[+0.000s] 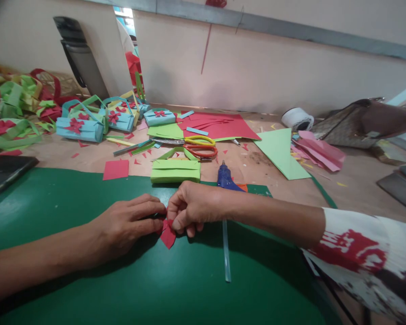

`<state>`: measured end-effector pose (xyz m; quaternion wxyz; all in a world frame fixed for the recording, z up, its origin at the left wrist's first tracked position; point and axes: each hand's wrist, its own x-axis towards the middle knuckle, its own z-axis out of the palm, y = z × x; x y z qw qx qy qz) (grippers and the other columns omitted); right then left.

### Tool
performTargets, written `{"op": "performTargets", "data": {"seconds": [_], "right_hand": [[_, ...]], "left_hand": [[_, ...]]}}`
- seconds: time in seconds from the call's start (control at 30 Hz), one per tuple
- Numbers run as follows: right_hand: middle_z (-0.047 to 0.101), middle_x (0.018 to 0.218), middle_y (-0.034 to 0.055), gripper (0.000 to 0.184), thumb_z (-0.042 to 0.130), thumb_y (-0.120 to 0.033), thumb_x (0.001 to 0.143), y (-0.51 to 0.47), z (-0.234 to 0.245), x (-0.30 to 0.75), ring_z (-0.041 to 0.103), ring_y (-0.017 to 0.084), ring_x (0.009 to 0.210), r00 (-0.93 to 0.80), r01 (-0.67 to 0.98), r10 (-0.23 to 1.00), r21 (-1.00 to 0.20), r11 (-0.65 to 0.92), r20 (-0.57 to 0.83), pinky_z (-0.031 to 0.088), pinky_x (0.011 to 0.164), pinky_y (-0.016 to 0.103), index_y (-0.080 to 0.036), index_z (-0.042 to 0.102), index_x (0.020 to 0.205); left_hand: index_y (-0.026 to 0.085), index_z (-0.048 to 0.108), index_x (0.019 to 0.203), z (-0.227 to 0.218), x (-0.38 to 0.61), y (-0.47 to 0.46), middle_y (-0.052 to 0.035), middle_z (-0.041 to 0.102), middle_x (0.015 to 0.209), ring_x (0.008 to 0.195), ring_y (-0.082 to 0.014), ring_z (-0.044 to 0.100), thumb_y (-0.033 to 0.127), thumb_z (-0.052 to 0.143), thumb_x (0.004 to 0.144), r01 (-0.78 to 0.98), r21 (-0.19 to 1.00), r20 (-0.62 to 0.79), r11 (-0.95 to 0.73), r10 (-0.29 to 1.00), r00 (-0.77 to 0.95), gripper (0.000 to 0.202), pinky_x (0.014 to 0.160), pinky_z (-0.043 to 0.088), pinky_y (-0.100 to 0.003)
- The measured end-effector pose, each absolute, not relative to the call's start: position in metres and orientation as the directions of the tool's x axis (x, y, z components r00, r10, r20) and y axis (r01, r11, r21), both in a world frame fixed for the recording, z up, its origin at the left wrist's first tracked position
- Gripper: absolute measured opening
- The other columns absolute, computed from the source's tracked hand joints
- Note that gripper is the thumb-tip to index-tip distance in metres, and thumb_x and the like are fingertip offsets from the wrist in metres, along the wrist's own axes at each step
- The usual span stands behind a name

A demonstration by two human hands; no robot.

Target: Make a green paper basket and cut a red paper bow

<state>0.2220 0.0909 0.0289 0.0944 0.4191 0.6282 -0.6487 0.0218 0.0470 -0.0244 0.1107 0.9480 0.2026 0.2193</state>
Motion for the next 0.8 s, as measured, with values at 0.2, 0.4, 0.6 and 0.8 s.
{"op": "performTargets", "data": {"seconds": [0.2, 0.4, 0.6, 0.8], "right_hand": [[0.058, 0.057, -0.0050, 0.004, 0.055, -0.011, 0.065, 0.088, 0.030, 0.222, 0.054, 0.004, 0.043, -0.613, 0.652, 0.421, -0.729, -0.210, -0.669, 0.036, 0.037, 0.011, -0.014, 0.058, 0.065], [0.056, 0.058, -0.0048, 0.006, 0.051, -0.011, 0.069, 0.086, 0.030, 0.222, 0.054, 0.004, 0.045, -0.602, 0.667, 0.441, -0.723, -0.178, -0.665, 0.038, 0.038, 0.011, -0.014, 0.055, 0.065], [0.056, 0.056, -0.0054, 0.007, 0.051, -0.010, 0.069, 0.084, 0.033, 0.221, 0.054, 0.004, 0.045, -0.576, 0.693, 0.466, -0.704, -0.157, -0.671, 0.036, 0.038, 0.012, -0.015, 0.054, 0.065], [0.053, 0.052, -0.0055, 0.010, 0.047, -0.008, 0.069, 0.080, 0.035, 0.218, 0.050, 0.005, 0.045, -0.575, 0.710, 0.475, -0.695, -0.115, -0.666, 0.037, 0.041, 0.014, -0.015, 0.051, 0.063]], "left_hand": [[0.017, 0.059, 0.094, -0.024, 0.021, 0.047, -0.0084, 0.060, 0.102, 0.092, -0.0185, 0.051, 0.009, 0.039, 0.090, 0.340, 0.298, 0.353, -0.892, 0.433, 0.829, 0.022, 0.072, 0.044, -0.028], [0.016, 0.059, 0.093, -0.024, 0.021, 0.046, -0.0085, 0.060, 0.101, 0.092, -0.0186, 0.051, 0.009, 0.038, 0.090, 0.345, 0.299, 0.342, -0.890, 0.438, 0.831, 0.022, 0.072, 0.044, -0.028], [0.016, 0.060, 0.093, -0.021, 0.021, 0.046, -0.0087, 0.060, 0.102, 0.092, -0.0190, 0.051, 0.010, 0.039, 0.090, 0.346, 0.298, 0.333, -0.889, 0.437, 0.836, 0.022, 0.073, 0.045, -0.029], [0.016, 0.060, 0.092, -0.022, 0.021, 0.047, -0.0085, 0.060, 0.102, 0.092, -0.0190, 0.051, 0.010, 0.039, 0.090, 0.346, 0.303, 0.338, -0.888, 0.440, 0.832, 0.022, 0.073, 0.045, -0.029]]}}
